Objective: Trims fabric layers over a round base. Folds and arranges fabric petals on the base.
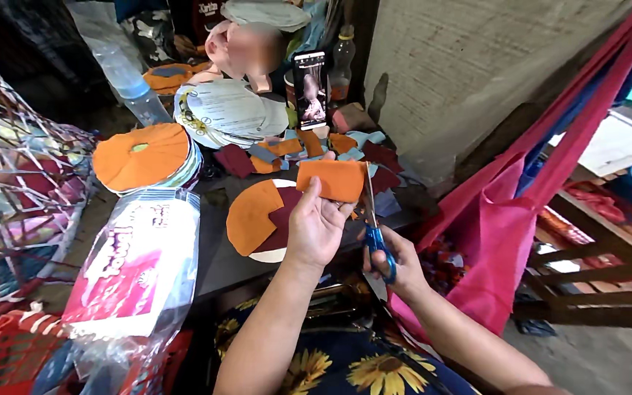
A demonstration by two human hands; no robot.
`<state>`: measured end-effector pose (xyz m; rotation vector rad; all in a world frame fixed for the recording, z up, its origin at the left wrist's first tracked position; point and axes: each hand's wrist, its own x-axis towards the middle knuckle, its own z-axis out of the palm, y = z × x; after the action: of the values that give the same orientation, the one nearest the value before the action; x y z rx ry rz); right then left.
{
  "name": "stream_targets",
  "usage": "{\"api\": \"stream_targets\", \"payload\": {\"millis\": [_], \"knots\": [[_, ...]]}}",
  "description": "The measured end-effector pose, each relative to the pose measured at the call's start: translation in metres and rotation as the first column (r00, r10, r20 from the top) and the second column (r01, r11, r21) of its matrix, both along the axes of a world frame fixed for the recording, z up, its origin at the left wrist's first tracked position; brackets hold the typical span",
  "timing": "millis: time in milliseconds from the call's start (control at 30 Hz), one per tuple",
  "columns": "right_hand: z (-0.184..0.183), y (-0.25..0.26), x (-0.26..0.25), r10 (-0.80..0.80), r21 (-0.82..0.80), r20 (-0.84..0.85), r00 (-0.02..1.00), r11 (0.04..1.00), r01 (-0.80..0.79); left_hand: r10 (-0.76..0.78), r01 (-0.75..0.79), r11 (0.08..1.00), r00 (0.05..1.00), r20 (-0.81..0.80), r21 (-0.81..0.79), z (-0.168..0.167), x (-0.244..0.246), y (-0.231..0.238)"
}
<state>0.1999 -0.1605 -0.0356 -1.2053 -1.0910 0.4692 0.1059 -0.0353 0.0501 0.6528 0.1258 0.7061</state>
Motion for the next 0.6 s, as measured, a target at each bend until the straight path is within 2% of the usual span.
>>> {"api": "stream_targets", "payload": {"millis": [100,300,600], "knots": [[0.001,0.000,0.005,0.032,0.025,-0.027,0.999,0.999,-0.031,-0.022,0.021,1.000,0.998,-0.057,-0.012,0.000,0.000,-0.002],[0.006,0.000,0.008,-0.004,0.026,-0.025,1.000,1.000,0.004,-0.058,0.063,0.997,0.994,-0.093,0.048,0.000,0.000,0.002],[0.007,-0.002,0.021,-0.015,-0.023,-0.090,0.996,1.000,0.013,-0.123,0.182,0.969,0.942,-0.312,0.167,0.015,0.012,0.035]]}}
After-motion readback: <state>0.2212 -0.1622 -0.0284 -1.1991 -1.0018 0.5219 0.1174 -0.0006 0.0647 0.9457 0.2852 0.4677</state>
